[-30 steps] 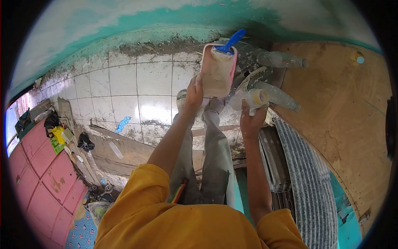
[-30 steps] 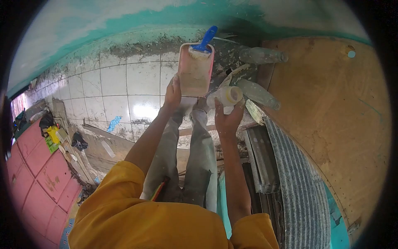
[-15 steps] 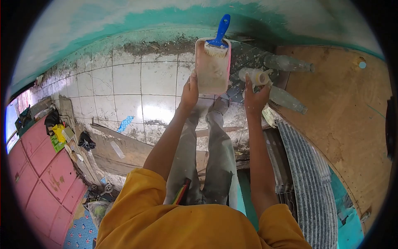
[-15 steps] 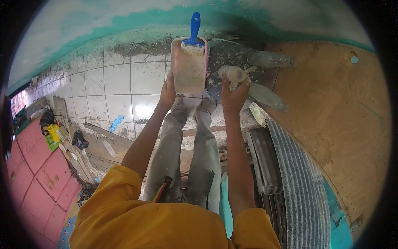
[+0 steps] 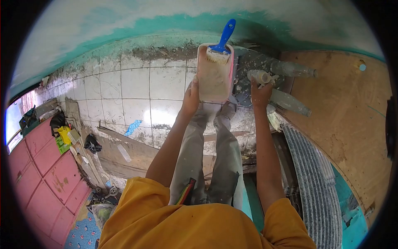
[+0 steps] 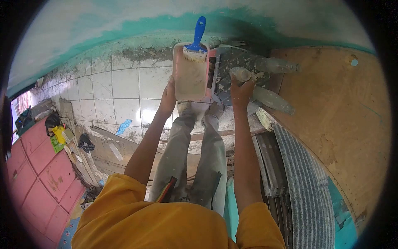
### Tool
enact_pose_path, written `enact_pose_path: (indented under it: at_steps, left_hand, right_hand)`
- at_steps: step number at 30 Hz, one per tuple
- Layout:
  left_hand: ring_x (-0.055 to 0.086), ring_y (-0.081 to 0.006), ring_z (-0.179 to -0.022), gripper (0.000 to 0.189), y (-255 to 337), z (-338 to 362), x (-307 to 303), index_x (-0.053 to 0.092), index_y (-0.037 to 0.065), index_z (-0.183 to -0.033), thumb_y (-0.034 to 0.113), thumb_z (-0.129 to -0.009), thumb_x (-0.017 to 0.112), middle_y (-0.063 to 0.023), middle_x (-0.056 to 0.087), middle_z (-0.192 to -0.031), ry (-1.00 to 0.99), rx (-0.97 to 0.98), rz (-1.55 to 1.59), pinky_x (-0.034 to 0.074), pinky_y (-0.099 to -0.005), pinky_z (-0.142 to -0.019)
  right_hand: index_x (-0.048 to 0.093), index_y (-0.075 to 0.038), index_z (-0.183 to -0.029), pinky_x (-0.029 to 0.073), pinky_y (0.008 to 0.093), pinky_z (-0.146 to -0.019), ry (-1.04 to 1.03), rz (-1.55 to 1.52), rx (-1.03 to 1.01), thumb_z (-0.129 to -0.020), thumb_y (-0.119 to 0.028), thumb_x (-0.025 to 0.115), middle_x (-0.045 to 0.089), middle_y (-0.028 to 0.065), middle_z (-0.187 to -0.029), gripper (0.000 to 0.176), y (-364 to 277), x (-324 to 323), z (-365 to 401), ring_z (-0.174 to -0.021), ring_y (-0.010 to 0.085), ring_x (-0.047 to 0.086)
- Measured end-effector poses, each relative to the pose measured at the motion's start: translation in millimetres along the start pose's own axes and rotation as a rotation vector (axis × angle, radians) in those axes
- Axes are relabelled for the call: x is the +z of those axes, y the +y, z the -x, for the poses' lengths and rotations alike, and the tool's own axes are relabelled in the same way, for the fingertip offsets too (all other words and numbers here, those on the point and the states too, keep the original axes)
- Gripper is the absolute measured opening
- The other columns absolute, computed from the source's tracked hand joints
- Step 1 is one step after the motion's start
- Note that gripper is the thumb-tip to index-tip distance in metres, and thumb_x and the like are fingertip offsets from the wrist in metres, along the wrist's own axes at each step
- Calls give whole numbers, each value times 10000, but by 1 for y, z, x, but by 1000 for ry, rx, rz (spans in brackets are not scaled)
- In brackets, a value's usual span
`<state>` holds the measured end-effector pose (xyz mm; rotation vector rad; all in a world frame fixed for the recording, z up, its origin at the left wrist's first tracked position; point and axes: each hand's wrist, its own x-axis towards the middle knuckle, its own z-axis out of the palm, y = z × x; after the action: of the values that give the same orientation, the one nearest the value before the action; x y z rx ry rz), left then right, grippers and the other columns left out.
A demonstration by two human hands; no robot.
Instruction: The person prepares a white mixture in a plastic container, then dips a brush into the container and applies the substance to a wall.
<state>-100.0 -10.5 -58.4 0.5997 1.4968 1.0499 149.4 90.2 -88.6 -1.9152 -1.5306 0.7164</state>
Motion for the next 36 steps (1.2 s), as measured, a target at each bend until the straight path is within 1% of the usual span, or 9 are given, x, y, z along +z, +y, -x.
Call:
enact_pose_path:
  at_steps: [5, 9, 12, 14, 15, 17, 20, 27, 36]
  left_hand:
    - [434, -225, -1316, 692, 18, 9, -13, 313, -38, -1470, 505, -1050, 234, -183, 454, -1424, -52, -19, 57, 358, -354, -1091]
    - [410, -228, -1335, 676, 52, 26, -15, 309, -44, -1469, 485, -1056, 226, -185, 451, -1426, -96, 49, -17, 328, -348, -1109]
    - [432, -256, -1317, 625, 75, 40, -15, 372, -60, -1424, 433, -1062, 245, -203, 488, -1385, -82, 92, -84, 326, -344, -1101]
    - [481, -287, -1275, 576, 80, 53, -16, 453, -77, -1359, 385, -1064, 273, -226, 542, -1322, -58, 140, -123, 346, -345, -1077]
    - [481, -287, -1275, 576, 88, 60, -16, 453, -77, -1359, 385, -1064, 273, -226, 542, -1322, -61, 149, -124, 346, -345, -1077]
    - [487, -282, -1265, 563, 106, 76, -17, 456, -68, -1360, 379, -1062, 286, -218, 547, -1314, -66, 131, -103, 351, -345, -1071]
    - [494, -274, -1252, 559, 131, 98, -19, 460, -62, -1359, 378, -1061, 289, -214, 553, -1298, -78, 112, -91, 359, -343, -1063]
    - [500, -218, -1260, 657, 180, 132, -28, 321, 20, -1484, 506, -1045, 278, -147, 485, -1392, -161, 33, -35, 459, -352, -997]
    - [540, -248, -1225, 713, 237, 176, -37, 319, 32, -1479, 575, -1020, 275, -153, 505, -1364, -153, 64, 30, 499, -407, -967]
  right_hand:
    - [397, 87, -1327, 394, 468, -1023, 69, -28, -139, -802, -267, 766, 509, 286, -1229, 733, -11, -10, -1, -1151, 432, 524]
    - [410, 58, -1346, 426, 454, -971, 194, -51, -319, -805, -276, 766, 519, 249, -1210, 729, -110, -44, 1, -1103, 374, 550]
    - [430, 19, -1358, 481, 431, -839, -60, -279, -216, -804, -275, 769, 523, 203, -1200, 712, -194, -62, -4, -1008, 302, 588]
    - [574, -18, -1212, 493, 417, -693, -187, -224, -467, -815, -318, 755, 593, 176, -1060, 529, -224, -63, -18, -840, 286, 623]
    - [574, -18, -1212, 493, 417, -693, -179, -225, -473, -815, -318, 755, 593, 176, -1060, 529, -234, -68, -23, -840, 286, 623]
    - [652, -25, -965, 489, 441, -613, -387, 10, -475, -826, -353, 727, 635, 190, -813, 364, -254, -82, -29, -668, 348, 618]
    - [634, -30, -783, 483, 462, -591, -424, 50, -560, -844, -354, 691, 591, 205, -625, 335, -270, -109, -16, -613, 396, 602]
    - [632, -32, -773, 471, 458, -530, -447, 38, -560, -868, -306, 666, 586, 193, -599, 292, -327, -179, 47, -588, 411, 608]
    - [634, -18, -715, 414, 346, -471, -256, -101, -634, -896, -242, 690, 588, 124, -554, 294, -366, -211, 88, -454, 215, 552]
